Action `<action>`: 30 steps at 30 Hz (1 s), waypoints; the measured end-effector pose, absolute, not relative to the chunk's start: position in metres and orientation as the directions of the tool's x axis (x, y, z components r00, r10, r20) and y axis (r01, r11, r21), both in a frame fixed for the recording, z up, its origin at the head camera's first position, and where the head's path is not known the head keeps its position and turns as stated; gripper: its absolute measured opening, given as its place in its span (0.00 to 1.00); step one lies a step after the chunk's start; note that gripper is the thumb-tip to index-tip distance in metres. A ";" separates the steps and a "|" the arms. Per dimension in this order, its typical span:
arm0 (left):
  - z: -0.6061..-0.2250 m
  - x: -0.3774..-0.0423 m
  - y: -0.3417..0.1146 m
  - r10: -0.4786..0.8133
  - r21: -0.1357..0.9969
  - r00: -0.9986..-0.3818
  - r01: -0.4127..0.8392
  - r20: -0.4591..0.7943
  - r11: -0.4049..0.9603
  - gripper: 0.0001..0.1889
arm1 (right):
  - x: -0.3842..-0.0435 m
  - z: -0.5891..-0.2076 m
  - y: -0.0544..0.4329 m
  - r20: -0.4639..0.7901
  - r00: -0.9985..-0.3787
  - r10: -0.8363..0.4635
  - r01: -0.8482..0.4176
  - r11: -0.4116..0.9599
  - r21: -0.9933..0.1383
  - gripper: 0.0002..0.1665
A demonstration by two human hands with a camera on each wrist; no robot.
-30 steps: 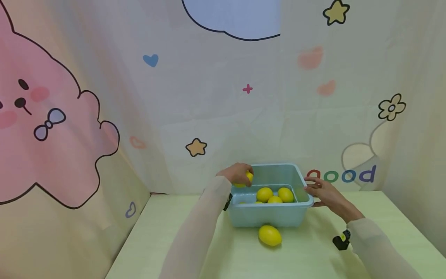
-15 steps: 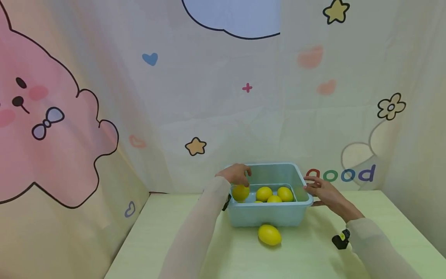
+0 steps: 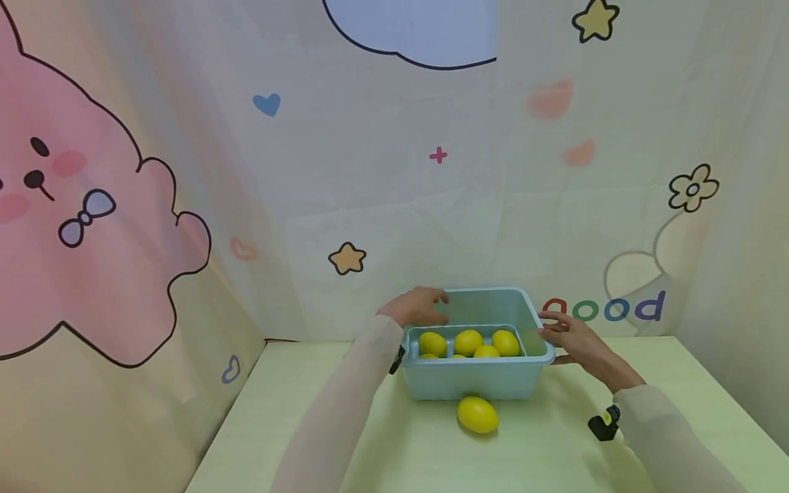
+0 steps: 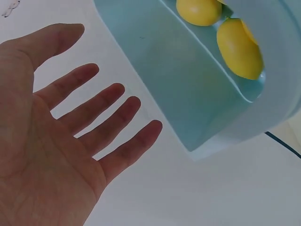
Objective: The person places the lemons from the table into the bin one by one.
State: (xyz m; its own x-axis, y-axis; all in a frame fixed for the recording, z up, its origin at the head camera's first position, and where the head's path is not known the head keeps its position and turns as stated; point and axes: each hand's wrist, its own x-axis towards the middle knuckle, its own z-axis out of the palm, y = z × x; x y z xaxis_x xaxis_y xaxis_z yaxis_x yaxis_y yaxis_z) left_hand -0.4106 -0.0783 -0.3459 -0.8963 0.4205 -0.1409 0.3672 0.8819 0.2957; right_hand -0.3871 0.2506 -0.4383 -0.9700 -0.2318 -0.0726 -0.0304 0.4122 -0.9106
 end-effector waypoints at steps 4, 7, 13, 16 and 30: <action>-0.342 -0.407 -0.079 0.446 0.274 -0.890 0.408 -0.092 0.871 0.26 | -0.387 -0.438 0.250 -0.076 -0.971 -0.227 -0.026 0.414 -0.910 0.41; -0.339 -0.403 -0.079 0.458 0.272 -0.886 0.427 -0.063 0.863 0.26 | -0.386 -0.438 0.250 -0.076 -0.970 -0.231 -0.028 0.416 -0.909 0.41; -0.331 -0.390 -0.081 0.469 0.246 -0.883 0.449 -0.026 0.859 0.28 | -0.385 -0.438 0.249 -0.076 -0.970 -0.230 -0.027 0.417 -0.909 0.41; -0.327 -0.383 -0.082 0.474 0.231 -0.880 0.460 -0.006 0.857 0.30 | -0.385 -0.437 0.249 -0.070 -0.970 -0.232 -0.033 0.413 -0.910 0.41; -0.329 -0.341 -0.090 0.563 0.198 -0.813 0.582 0.148 0.788 0.32 | -0.383 -0.437 0.249 -0.060 -0.970 -0.237 -0.046 0.417 -0.908 0.40</action>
State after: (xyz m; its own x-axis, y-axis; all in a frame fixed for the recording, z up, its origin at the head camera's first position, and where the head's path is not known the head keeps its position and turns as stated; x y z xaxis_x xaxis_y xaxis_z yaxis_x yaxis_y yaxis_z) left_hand -0.3411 -0.0900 -0.3290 -0.8130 0.5631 0.1483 0.5823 0.7885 0.1980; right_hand -0.3826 0.2486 -0.4368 -0.9696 -0.2372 -0.0597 -0.0462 0.4173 -0.9076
